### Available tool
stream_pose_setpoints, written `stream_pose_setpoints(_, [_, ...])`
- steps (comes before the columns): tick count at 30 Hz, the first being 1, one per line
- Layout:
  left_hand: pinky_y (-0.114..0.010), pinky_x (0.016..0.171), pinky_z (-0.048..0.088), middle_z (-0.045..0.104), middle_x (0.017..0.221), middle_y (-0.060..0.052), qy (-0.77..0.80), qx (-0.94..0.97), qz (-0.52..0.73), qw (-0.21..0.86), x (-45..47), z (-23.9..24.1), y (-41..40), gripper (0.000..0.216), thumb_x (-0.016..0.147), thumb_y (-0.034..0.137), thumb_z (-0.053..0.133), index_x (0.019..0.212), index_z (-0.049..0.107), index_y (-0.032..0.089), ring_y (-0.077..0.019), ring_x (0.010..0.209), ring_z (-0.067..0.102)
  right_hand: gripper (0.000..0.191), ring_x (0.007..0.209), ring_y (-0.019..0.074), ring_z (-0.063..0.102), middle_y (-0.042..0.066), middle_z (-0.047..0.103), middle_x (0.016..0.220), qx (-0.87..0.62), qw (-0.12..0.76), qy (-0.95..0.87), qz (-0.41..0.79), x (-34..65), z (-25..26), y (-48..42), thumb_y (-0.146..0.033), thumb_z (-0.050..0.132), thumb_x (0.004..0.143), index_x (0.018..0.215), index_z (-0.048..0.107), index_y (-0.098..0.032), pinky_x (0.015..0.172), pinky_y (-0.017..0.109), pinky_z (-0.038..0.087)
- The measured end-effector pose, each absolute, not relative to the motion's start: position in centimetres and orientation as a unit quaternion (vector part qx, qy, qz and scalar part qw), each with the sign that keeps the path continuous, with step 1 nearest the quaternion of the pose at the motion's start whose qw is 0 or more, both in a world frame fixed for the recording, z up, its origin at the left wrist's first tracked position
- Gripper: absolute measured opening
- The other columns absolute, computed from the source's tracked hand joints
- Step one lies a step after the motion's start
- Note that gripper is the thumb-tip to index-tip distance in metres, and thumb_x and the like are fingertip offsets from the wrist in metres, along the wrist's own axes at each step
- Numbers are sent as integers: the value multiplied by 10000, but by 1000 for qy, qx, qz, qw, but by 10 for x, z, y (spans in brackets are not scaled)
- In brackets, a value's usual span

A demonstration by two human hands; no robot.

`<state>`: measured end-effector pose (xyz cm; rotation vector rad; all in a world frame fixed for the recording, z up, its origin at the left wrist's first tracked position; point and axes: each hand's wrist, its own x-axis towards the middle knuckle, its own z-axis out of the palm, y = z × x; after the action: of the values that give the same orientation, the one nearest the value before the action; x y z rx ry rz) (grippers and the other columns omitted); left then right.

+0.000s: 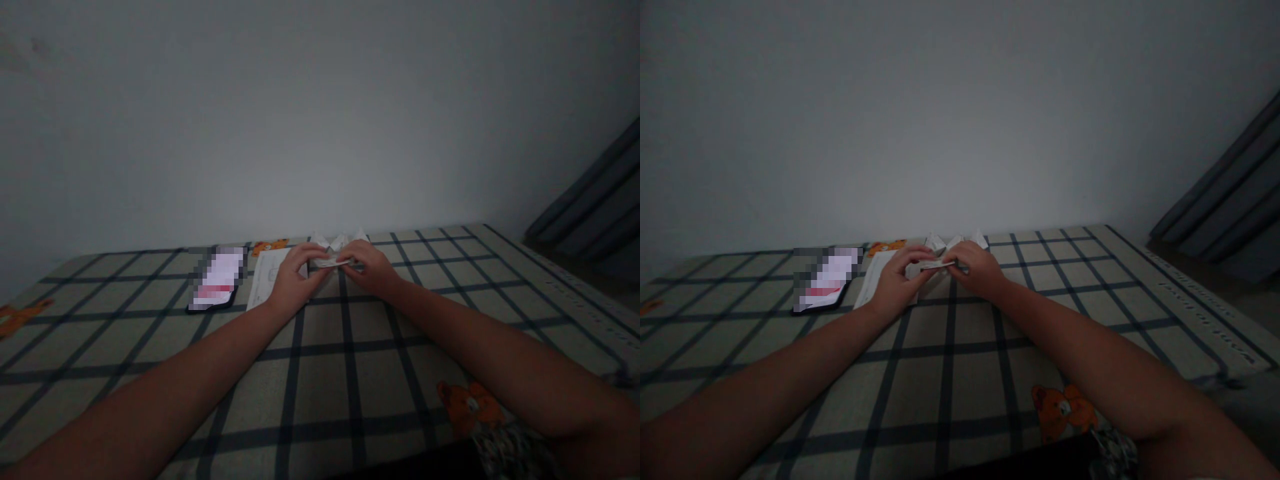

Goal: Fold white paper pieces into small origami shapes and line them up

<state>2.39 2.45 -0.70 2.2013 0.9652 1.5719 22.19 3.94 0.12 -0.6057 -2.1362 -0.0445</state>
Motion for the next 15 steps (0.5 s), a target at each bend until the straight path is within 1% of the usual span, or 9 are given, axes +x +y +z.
stream_pose_setpoints(2, [-367,851,452,534,1190,-75,335,746,553,156,25,-10,25,423,697,187,669,1105,566,234,-214,1077,513,139,925,185,538,68,602,933,-250,449,-857,-44,223,3,37,-114,574,767,878,606,-191,816,330,432])
stream_pose_setpoints(3, [-363,838,461,497,1238,-87,339,733,561,184,25,-12,27,510,699,173,653,1183,510,239,-217,1088,506,154,938,187,529,72,586,957,-257,455,-851,-56,224,4,36,-104,580,754,875,611,-194,815,331,433])
stream_pose_setpoints(4, [-361,831,466,487,1250,-93,341,712,574,218,25,-15,29,535,720,168,618,1228,466,242,-214,1079,512,165,941,187,520,72,568,968,-263,462,-844,-66,224,4,35,-97,583,744,871,616,-197,802,326,434])
stream_pose_setpoints(6, [-367,839,469,531,1198,-88,340,670,581,314,26,-20,34,481,779,180,539,1247,441,239,-210,1068,530,180,921,179,507,67,539,965,-269,470,-837,-80,225,4,34,-88,580,737,868,624,-203,767,310,434])
stream_pose_setpoints(9, [-350,782,487,589,1110,-88,344,597,591,420,27,-25,41,351,855,310,468,1193,486,215,-208,982,579,190,879,163,497,57,521,953,-255,461,-846,-86,225,1,35,-91,570,747,883,629,-210,734,286,428])
stream_pose_setpoints(11, [-325,709,495,626,999,-81,350,580,580,452,28,-26,42,356,867,402,456,1153,515,197,-195,867,609,198,869,159,496,57,521,961,-243,442,-859,-85,225,0,35,-92,565,750,892,631,-211,727,280,423])
stream_pose_setpoints(12, [-309,668,492,638,922,-68,353,584,569,459,28,-25,41,374,857,425,478,1146,517,192,-181,792,614,201,871,160,496,59,522,970,-241,431,-865,-84,225,-1,35,-92,563,750,896,632,-211,727,280,422])
stream_pose_setpoints(14, [-277,606,479,640,785,-29,354,606,547,456,29,-21,36,412,817,415,557,1158,500,190,-151,663,600,203,888,167,495,64,522,985,-249,418,-870,-79,225,-1,35,-95,553,756,900,635,-213,738,287,421])
stream_pose_setpoints(15, [-266,590,473,640,755,-17,351,616,544,448,29,-19,34,433,802,396,584,1170,483,191,-141,633,595,202,899,170,494,66,521,991,-255,417,-869,-74,225,-1,35,-99,543,766,902,636,-216,748,293,421])
